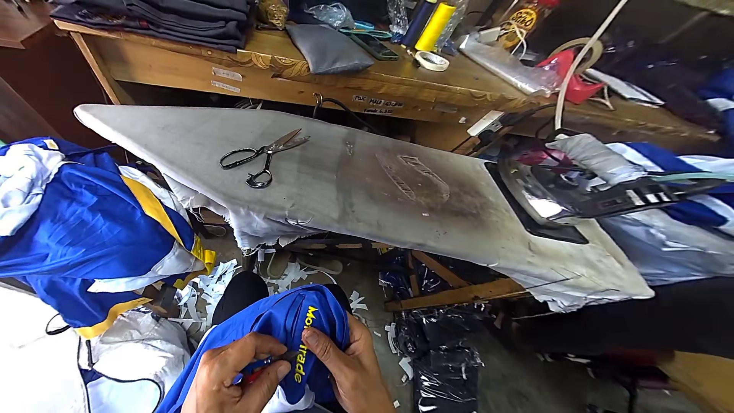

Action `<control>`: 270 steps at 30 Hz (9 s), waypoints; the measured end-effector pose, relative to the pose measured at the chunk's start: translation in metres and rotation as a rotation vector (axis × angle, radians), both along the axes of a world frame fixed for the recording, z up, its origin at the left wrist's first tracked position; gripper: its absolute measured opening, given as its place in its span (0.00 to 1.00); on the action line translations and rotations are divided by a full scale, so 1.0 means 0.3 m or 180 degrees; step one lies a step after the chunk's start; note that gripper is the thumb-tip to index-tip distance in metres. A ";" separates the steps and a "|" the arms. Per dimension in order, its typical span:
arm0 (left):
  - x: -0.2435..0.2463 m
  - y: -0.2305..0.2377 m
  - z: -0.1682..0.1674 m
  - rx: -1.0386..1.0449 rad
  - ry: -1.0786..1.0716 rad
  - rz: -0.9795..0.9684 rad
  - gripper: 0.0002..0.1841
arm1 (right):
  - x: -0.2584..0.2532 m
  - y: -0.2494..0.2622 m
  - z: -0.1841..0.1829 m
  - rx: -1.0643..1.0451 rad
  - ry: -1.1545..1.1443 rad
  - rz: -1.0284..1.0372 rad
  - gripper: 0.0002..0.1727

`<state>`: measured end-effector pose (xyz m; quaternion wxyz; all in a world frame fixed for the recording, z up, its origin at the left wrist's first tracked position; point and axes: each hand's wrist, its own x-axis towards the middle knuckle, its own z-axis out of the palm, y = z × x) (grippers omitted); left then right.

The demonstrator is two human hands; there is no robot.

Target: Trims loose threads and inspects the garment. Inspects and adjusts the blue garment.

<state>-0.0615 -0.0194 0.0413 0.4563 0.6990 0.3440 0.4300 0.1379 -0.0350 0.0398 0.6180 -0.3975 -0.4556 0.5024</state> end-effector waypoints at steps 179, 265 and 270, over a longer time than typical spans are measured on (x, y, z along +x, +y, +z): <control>0.003 -0.008 -0.010 0.0855 0.0345 0.0200 0.09 | -0.006 -0.016 0.002 0.0300 -0.0251 -0.0464 0.12; 0.028 0.029 -0.019 -0.0694 -0.0565 -0.0243 0.06 | 0.088 0.045 0.009 0.0183 -0.0071 0.0858 0.23; 0.046 0.038 -0.041 -0.0755 -0.0599 -0.0059 0.01 | 0.088 0.034 -0.026 0.0045 0.0023 0.0873 0.16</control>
